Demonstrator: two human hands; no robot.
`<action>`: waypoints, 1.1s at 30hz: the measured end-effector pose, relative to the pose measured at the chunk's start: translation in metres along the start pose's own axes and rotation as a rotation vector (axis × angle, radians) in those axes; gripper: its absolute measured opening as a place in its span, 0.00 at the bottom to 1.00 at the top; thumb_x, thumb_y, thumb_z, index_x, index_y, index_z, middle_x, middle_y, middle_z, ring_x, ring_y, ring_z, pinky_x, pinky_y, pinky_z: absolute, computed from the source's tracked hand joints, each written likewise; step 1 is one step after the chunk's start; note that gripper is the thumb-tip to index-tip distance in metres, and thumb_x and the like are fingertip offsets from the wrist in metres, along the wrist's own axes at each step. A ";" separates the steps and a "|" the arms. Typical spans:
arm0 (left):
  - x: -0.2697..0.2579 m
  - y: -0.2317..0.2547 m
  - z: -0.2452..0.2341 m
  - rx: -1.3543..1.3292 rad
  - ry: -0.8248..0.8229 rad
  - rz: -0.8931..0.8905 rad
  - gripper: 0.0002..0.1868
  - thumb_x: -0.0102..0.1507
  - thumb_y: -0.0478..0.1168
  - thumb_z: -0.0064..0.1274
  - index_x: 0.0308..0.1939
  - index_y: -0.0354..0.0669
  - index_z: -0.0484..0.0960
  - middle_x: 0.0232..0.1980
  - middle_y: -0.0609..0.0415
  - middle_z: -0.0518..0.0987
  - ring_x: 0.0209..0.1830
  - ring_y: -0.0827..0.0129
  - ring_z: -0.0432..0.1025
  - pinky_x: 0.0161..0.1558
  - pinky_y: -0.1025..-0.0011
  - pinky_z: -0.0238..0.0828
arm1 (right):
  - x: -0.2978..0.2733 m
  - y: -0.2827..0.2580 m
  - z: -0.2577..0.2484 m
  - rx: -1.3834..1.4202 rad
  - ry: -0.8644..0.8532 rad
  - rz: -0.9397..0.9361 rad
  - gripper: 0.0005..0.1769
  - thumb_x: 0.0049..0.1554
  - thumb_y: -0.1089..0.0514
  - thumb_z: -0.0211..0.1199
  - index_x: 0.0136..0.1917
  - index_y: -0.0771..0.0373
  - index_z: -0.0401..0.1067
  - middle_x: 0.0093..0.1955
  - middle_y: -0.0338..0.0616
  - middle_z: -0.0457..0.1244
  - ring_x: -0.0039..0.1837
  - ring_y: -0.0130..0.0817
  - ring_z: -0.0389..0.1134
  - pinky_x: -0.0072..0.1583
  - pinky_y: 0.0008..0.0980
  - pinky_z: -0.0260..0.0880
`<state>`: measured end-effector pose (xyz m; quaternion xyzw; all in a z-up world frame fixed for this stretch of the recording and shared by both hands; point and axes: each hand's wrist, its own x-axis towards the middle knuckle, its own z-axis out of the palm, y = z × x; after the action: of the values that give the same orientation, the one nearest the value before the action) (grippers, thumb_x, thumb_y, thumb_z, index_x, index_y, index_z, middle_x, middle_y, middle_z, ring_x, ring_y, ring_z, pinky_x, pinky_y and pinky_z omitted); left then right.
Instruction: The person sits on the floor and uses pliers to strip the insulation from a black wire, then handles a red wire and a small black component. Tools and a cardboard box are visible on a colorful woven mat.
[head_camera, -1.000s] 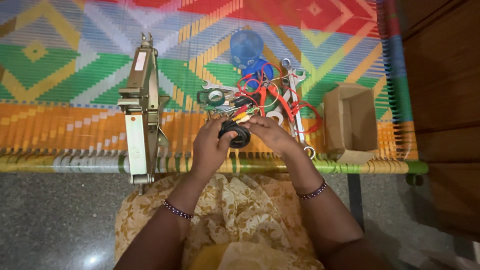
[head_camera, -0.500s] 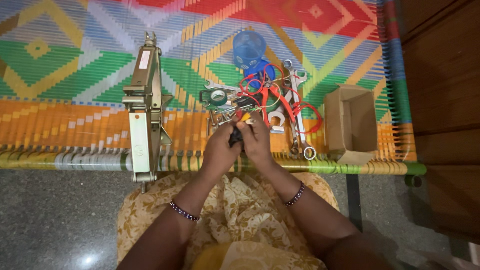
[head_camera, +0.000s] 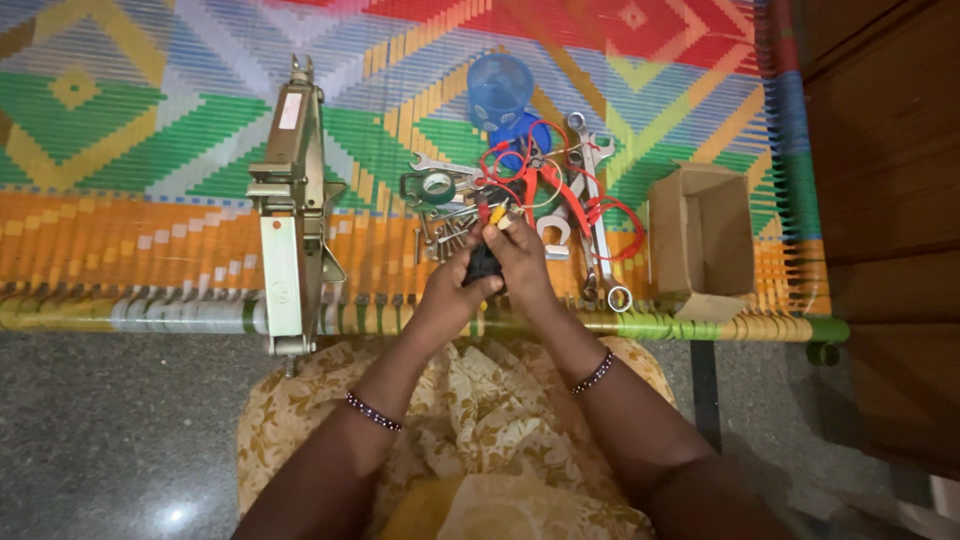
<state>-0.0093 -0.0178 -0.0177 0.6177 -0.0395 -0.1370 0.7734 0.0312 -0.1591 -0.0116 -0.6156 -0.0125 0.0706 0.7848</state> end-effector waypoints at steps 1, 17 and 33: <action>0.001 -0.001 0.001 -0.021 0.013 0.027 0.25 0.62 0.29 0.58 0.63 0.36 0.72 0.56 0.57 0.78 0.55 0.77 0.70 0.59 0.73 0.67 | 0.003 -0.001 -0.002 -0.013 0.002 0.020 0.11 0.64 0.54 0.62 0.50 0.65 0.71 0.46 0.42 0.68 0.47 0.27 0.69 0.52 0.28 0.70; -0.018 0.044 0.005 0.756 0.202 0.203 0.38 0.58 0.37 0.62 0.71 0.40 0.67 0.54 0.35 0.78 0.51 0.43 0.75 0.49 0.55 0.73 | 0.023 0.005 -0.016 0.037 0.118 0.064 0.11 0.66 0.51 0.56 0.51 0.62 0.67 0.43 0.43 0.69 0.42 0.27 0.70 0.45 0.28 0.72; -0.035 0.056 0.047 0.773 0.133 -0.064 0.10 0.67 0.37 0.42 0.47 0.32 0.73 0.42 0.35 0.79 0.44 0.41 0.75 0.48 0.48 0.70 | 0.025 0.010 -0.028 -0.015 0.217 0.153 0.07 0.65 0.56 0.59 0.48 0.62 0.70 0.35 0.44 0.68 0.35 0.29 0.67 0.40 0.29 0.68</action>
<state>-0.0446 -0.0414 0.0513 0.8719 -0.0188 -0.0955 0.4799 0.0578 -0.1807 -0.0300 -0.6248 0.1190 0.0633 0.7690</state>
